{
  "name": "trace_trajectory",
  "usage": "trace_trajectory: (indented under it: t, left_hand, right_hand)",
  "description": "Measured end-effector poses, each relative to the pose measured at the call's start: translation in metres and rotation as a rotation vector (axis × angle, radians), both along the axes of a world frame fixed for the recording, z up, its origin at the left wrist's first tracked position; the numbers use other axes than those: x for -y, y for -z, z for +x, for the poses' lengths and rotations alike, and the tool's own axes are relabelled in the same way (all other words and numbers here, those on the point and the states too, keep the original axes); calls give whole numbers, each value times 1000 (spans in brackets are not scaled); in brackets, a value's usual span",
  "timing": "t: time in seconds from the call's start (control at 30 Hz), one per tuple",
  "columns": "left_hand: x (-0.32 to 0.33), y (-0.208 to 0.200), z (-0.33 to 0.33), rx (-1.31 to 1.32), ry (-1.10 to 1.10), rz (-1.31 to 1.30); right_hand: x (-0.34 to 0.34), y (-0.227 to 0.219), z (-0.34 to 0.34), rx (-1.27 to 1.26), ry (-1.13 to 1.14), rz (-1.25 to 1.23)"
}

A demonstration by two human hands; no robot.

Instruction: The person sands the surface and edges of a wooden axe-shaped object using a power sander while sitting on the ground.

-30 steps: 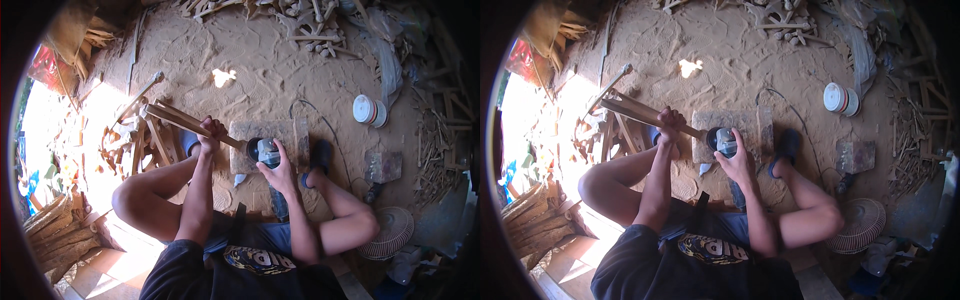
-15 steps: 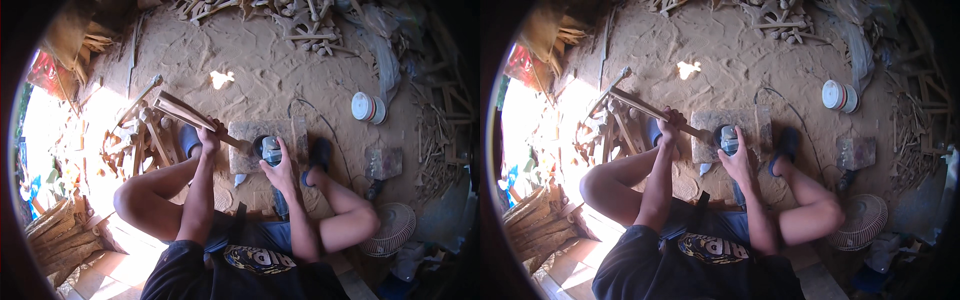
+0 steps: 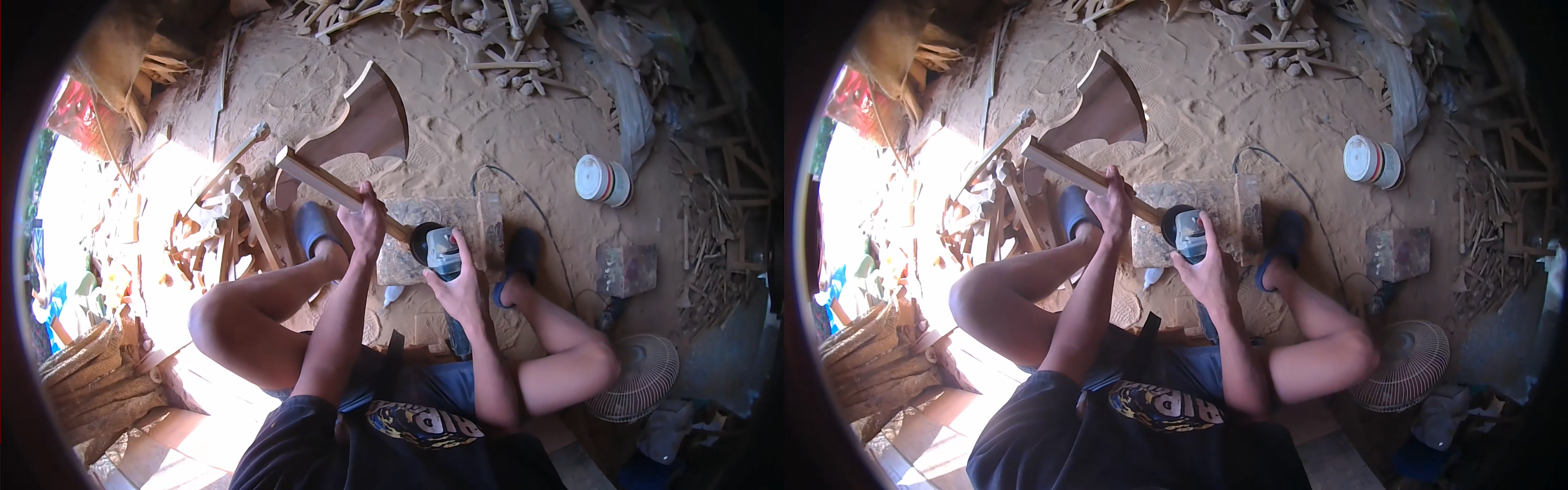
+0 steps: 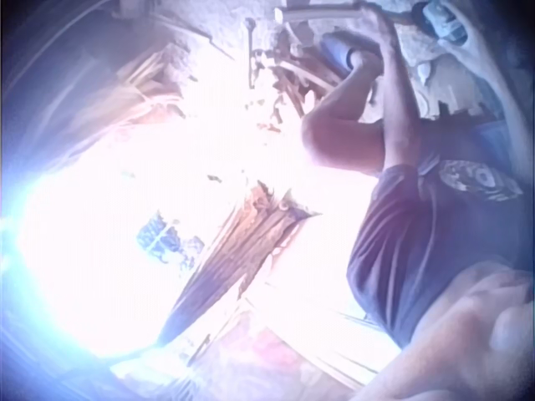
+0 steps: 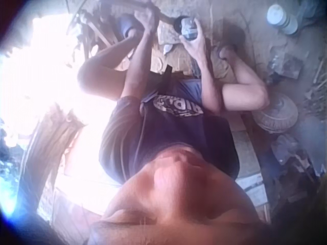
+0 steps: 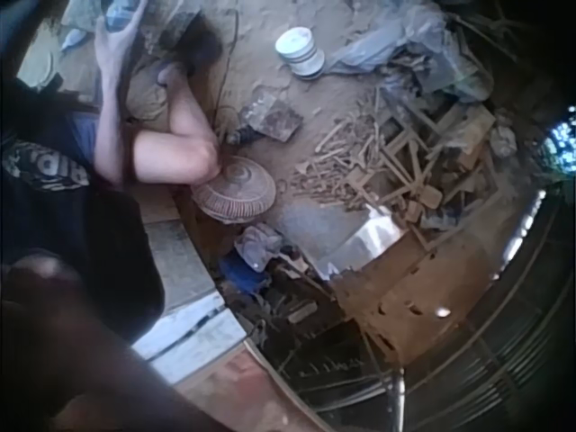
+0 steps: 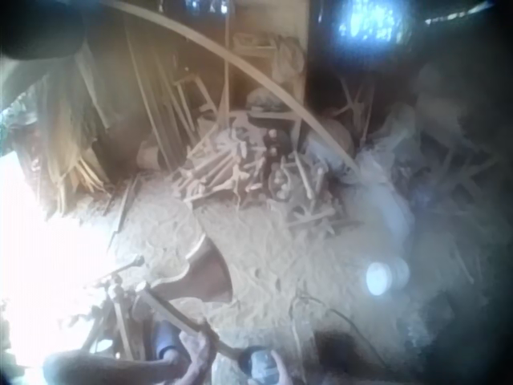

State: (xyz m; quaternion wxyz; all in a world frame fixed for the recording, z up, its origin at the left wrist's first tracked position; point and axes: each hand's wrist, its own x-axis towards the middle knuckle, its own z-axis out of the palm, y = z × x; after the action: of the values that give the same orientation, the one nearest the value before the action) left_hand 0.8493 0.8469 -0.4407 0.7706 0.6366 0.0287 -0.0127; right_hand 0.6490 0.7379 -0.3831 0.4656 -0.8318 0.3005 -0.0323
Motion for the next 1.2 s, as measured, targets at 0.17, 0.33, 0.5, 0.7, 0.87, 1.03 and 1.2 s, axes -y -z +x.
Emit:
trace_trajectory:
  t: [0.17, 0.33, 0.5, 0.7, 0.87, 1.03, 1.2]
  left_hand:
    - [5, 3, -1, 16, -70, 76]
    - [7, 6, 0, 37, -60, 172]
    - [23, -2, -9, 167, -60, 339]
    - [23, 6, -7, 229, -58, 234]
    - [34, -9, -22, 164, -6, 70]
    - [39, -14, -25, 123, -13, 24]
    - [38, -9, -26, 119, 1, 106]
  right_hand:
    - [-8, 6, -1, -15, -13, 3]
    - [-16, -6, 3, -21, -28, -123]
    - [-16, -16, 1, -199, -15, -229]
    - [-9, -4, -6, -14, 30, -153]
    - [-6, -4, -2, -41, 10, -171]
    - [-10, -7, 1, -52, -25, -251]
    - [-14, -8, 3, -117, -17, -240]
